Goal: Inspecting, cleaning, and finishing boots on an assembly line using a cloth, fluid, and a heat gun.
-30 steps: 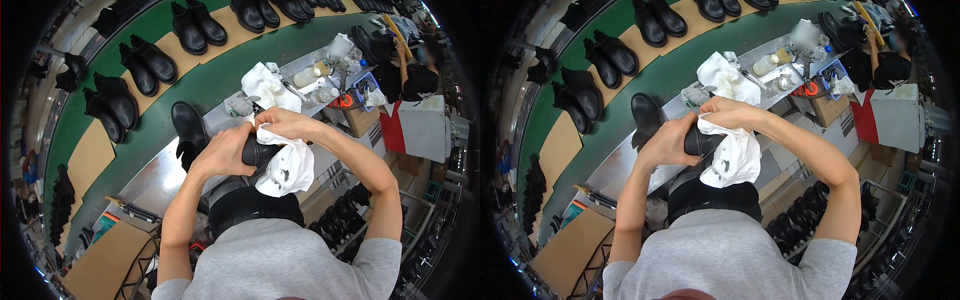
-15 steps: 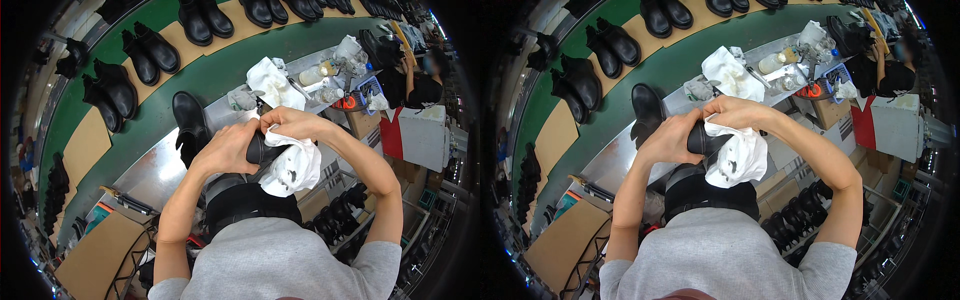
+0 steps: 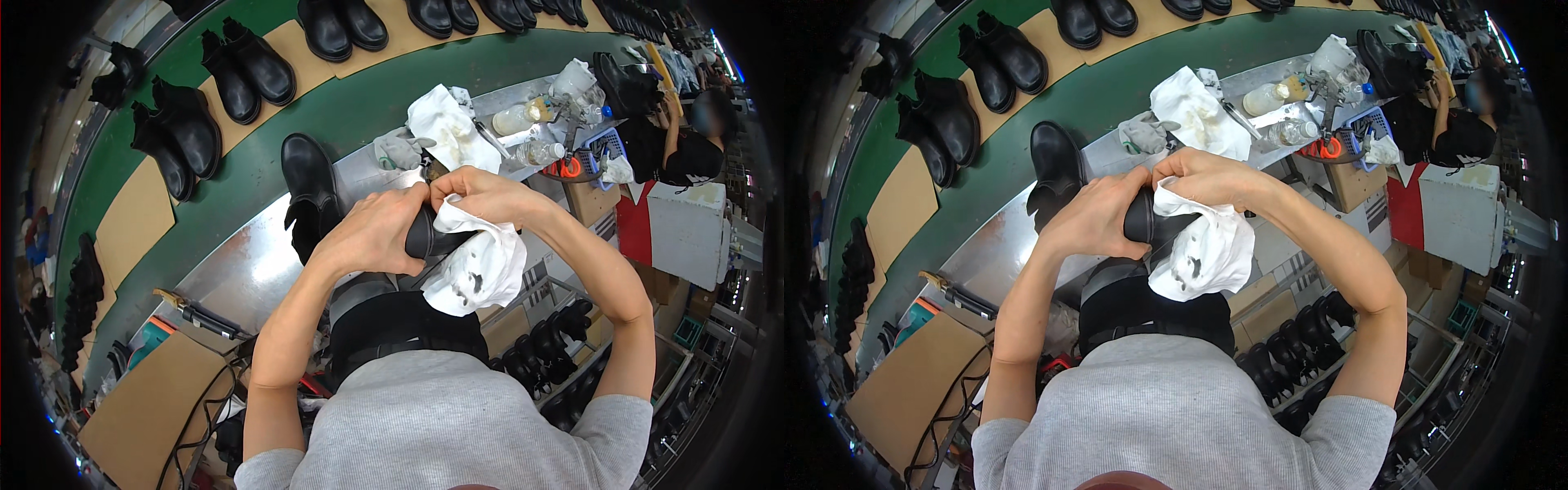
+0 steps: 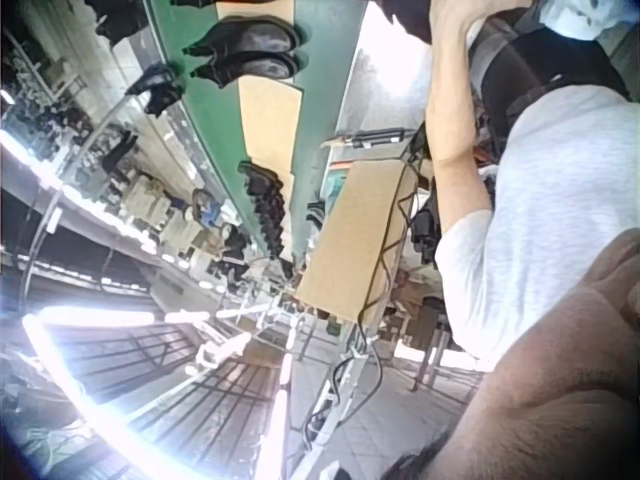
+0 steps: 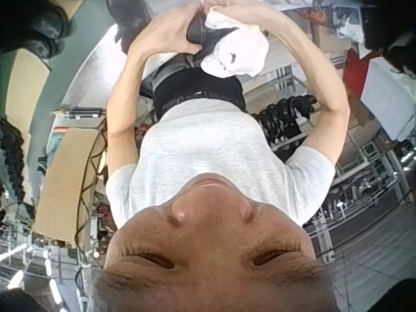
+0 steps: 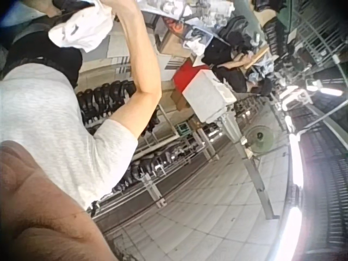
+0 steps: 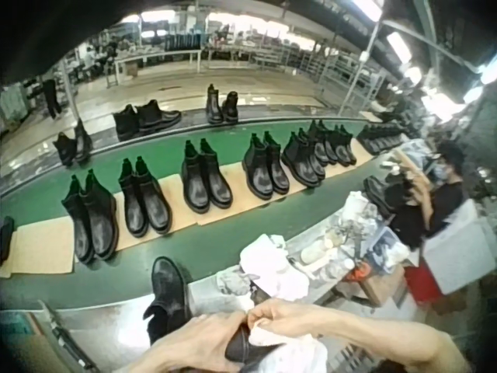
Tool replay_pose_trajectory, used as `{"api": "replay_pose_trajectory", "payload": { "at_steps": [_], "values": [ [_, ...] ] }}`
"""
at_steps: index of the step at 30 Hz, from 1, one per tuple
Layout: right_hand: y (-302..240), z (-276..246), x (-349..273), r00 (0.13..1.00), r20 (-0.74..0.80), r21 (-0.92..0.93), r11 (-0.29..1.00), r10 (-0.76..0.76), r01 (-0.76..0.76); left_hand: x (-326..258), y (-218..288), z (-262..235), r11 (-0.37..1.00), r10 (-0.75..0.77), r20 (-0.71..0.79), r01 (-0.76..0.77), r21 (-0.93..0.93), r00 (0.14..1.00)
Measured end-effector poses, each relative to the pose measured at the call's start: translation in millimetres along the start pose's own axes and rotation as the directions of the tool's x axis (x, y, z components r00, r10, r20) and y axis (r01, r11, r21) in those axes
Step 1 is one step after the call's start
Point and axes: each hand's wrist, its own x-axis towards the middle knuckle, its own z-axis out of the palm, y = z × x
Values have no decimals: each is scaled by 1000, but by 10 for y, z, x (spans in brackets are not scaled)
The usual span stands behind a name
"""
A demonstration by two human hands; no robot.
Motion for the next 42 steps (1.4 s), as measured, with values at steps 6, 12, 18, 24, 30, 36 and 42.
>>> {"api": "replay_pose_trajectory", "payload": {
  "at_steps": [6,12,18,24,30,36,42],
  "values": [
    [39,-7,-13,996,14,-71,994,-85,86,-12,43,-30,1000,-10,19,10,3,1000],
    [95,15,-4,993,-33,15,993,-115,115,-5,-6,22,1000,21,-13,-21,0,1000],
    [19,6,-50,993,38,-116,986,-113,117,-13,-5,19,1000,1,7,-1,-5,1000],
    [74,-3,-22,994,-22,-16,994,-109,109,12,-36,68,997,73,-84,-71,30,994],
    [95,-45,-24,994,0,3,994,-107,107,36,9,3,1000,6,10,-6,3,1000],
    [20,-37,-9,998,0,18,997,-69,69,38,-35,51,998,67,-77,-68,-9,995],
    [77,-41,-2,996,8,32,996,-86,85,45,-14,15,1000,18,5,-18,-20,1000]
  ]
}}
